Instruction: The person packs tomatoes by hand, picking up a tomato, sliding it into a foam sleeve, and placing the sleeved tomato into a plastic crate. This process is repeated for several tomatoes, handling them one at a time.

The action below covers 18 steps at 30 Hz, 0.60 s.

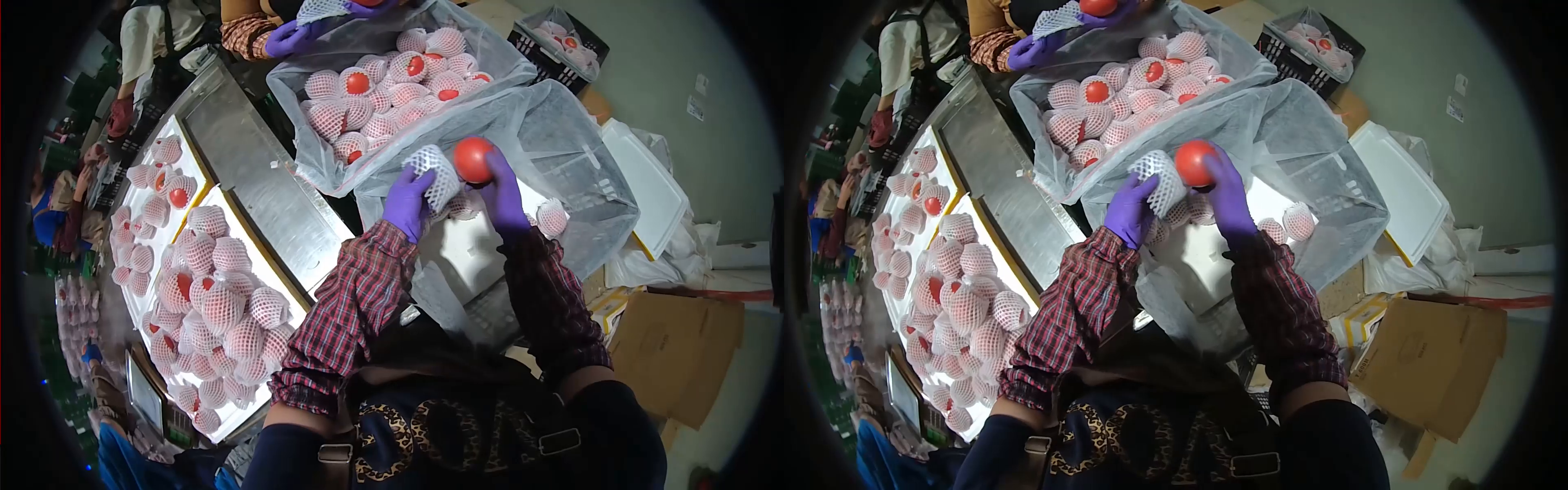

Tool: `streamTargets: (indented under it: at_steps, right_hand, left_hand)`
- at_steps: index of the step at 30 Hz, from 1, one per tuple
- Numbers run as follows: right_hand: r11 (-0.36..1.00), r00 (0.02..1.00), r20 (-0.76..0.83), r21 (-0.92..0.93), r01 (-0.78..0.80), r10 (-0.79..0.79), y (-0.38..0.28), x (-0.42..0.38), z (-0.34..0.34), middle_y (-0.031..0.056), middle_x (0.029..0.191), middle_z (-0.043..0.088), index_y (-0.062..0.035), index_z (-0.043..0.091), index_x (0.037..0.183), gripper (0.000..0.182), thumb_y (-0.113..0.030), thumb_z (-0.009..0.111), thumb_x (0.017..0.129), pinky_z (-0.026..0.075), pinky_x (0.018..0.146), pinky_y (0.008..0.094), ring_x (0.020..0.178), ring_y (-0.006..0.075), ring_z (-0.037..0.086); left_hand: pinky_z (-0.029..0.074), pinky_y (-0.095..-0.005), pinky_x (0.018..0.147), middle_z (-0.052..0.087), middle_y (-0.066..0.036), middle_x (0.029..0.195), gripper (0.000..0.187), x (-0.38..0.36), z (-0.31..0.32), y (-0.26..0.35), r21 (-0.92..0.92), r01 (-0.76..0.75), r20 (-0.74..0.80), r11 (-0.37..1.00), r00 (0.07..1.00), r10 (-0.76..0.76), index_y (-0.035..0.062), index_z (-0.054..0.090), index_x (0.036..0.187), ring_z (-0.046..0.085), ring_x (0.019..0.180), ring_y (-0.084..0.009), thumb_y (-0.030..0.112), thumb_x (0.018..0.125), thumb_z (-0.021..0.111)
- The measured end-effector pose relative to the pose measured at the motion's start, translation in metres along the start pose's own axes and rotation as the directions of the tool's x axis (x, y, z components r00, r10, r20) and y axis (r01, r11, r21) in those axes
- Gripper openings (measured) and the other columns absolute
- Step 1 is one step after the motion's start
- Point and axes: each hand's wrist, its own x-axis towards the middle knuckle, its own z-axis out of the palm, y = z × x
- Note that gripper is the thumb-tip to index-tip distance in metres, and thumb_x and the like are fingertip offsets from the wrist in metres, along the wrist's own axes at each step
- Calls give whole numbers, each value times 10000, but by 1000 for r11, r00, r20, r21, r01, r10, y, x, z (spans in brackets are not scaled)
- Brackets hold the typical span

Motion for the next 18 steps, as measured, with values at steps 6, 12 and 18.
streamTargets:
  at_steps: [6,12,18]
  right_hand:
    - [936,954,85,184,-300,289,5,0,-17,109,755,573,-25,486,1077,512,-480,344,890,403,526,258,603,169,530]
    - [872,996,-15,-485,69,-87,12,-4,-11,78,786,593,-7,503,1082,405,-339,316,945,452,634,258,699,151,569]
    - [890,965,-9,-389,240,-264,-11,-21,33,99,948,568,2,511,1095,332,-240,516,868,459,770,274,866,141,556]
  left_hand:
    - [420,-283,874,487,-142,1164,596,-1,0,-7,411,-232,184,882,968,169,-36,304,1286,515,1028,-201,30,770,595]
    - [400,-310,894,496,-88,1155,659,-9,7,-7,490,-383,317,783,915,249,20,384,1247,505,1035,-184,95,691,729]
    - [422,-344,858,493,-153,1096,659,-13,6,-13,805,-583,455,109,725,516,5,451,1142,508,1009,-295,173,590,769]
